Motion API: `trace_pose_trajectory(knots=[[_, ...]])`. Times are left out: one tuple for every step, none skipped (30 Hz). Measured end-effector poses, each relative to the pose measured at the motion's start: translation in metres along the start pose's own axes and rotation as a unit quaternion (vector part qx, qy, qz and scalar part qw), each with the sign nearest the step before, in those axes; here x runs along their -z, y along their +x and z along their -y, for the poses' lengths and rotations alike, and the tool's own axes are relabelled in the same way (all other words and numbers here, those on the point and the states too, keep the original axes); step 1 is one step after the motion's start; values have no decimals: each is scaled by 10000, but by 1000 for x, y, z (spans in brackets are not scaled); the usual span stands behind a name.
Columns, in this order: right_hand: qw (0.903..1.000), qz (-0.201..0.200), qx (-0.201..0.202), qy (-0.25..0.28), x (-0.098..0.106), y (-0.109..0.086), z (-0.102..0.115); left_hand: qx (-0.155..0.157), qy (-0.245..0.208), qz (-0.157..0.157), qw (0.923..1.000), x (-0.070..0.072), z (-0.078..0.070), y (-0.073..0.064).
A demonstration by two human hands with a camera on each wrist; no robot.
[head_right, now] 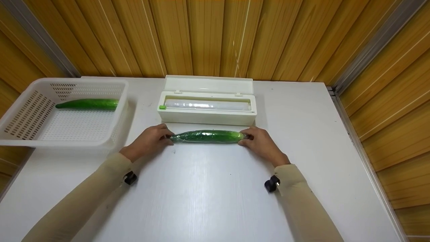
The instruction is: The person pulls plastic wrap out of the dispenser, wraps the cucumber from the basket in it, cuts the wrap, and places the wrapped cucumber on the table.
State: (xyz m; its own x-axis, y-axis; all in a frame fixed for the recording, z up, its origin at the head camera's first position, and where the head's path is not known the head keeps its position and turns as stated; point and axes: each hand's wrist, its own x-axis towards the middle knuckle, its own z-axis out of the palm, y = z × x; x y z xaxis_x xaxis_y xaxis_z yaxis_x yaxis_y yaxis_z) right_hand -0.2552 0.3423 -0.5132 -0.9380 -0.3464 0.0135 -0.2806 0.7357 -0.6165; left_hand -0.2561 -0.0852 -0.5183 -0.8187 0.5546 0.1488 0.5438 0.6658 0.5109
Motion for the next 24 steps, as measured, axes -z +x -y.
trace_pose_trajectory(knots=[[10000, 37, -33, 12, 0, -1, 0, -69, 132, -8, 9999, 0, 0, 0], [9999, 72, -66, 42, 1, -1, 1, -129, 250, -20, 9996, 0, -1, 0], [9999, 105, -97, 70, 1, -2, 1, -176, 353, -21, 9992, 0, -1, 0], [9998, 136, -100, 120, 2, -2, 2, -211, 428, -16, 9989, 0, -1, 0], [9997, 157, -98, 148, 2, -3, 2, -243, 486, -11, 9985, 0, -1, 0], [9997, 171, -79, 165, 2, -3, 3, -270, 512, 7, 9983, 0, -1, 0], [9997, 170, -58, 168, 2, -3, 4, -297, 527, 20, 9982, 1, -2, -1], [9997, 159, -46, 171, 2, -3, 4, -323, 533, 29, 9980, 1, -2, -1], [9998, 139, -21, 148, 2, -3, 4, -347, 531, 41, 9980, 1, -2, -1], [9998, 126, 0, 132, 1, -3, 4, -362, 528, 54, 9979, 1, -2, -1], [9999, 104, 11, 101, 1, -2, 4, -390, 532, 58, 9978, 1, -2, -2], [9999, 84, 31, 83, 0, -2, 4, -420, 539, 58, 9976, 1, -2, -2], [9999, 69, 33, 84, 0, -2, 4, -442, 541, 62, 9975, 1, -2, -2], [9999, 52, 46, 84, 0, -2, 3, -481, 553, 45, 9973, 1, -2, -2], [9999, 53, 70, 95, 0, -1, 3, -514, 550, 28, 9972, 1, -2, -2], [9999, 36, 92, 100, -1, -1, 3, -556, 556, 1, 9969, 1, -1, -3], [9999, 26, 125, 109, -1, -1, 3, -610, 577, -35, 9965, 2, -1, -3], [9998, 8, 141, 125, -1, -1, 2, -665, 587, -64, 9960, 1, 0, -3], [9998, 6, 157, 143, -1, 0, 2, -727, 600, -91, 9955, 1, 0, -3], [9997, -1, 170, 151, -1, 0, 2, -791, 615, -119, 9949, 2, 1, -3], [9997, 1, 188, 153, 0, 0, 2, -854, 621, -137, 9943, 2, 1, -3], [9997, -12, 206, 130, 0, 0, 2, -919, 643, -163, 9936, 2, 2, -3], [9997, -2, 216, 121, 0, 0, 2, -977, 644, -182, 9930, 2, 3, -3], [9997, 6, 220, 112, 0, -1, 2, -1024, 613, -197, 9927, 2, 4, -3]])
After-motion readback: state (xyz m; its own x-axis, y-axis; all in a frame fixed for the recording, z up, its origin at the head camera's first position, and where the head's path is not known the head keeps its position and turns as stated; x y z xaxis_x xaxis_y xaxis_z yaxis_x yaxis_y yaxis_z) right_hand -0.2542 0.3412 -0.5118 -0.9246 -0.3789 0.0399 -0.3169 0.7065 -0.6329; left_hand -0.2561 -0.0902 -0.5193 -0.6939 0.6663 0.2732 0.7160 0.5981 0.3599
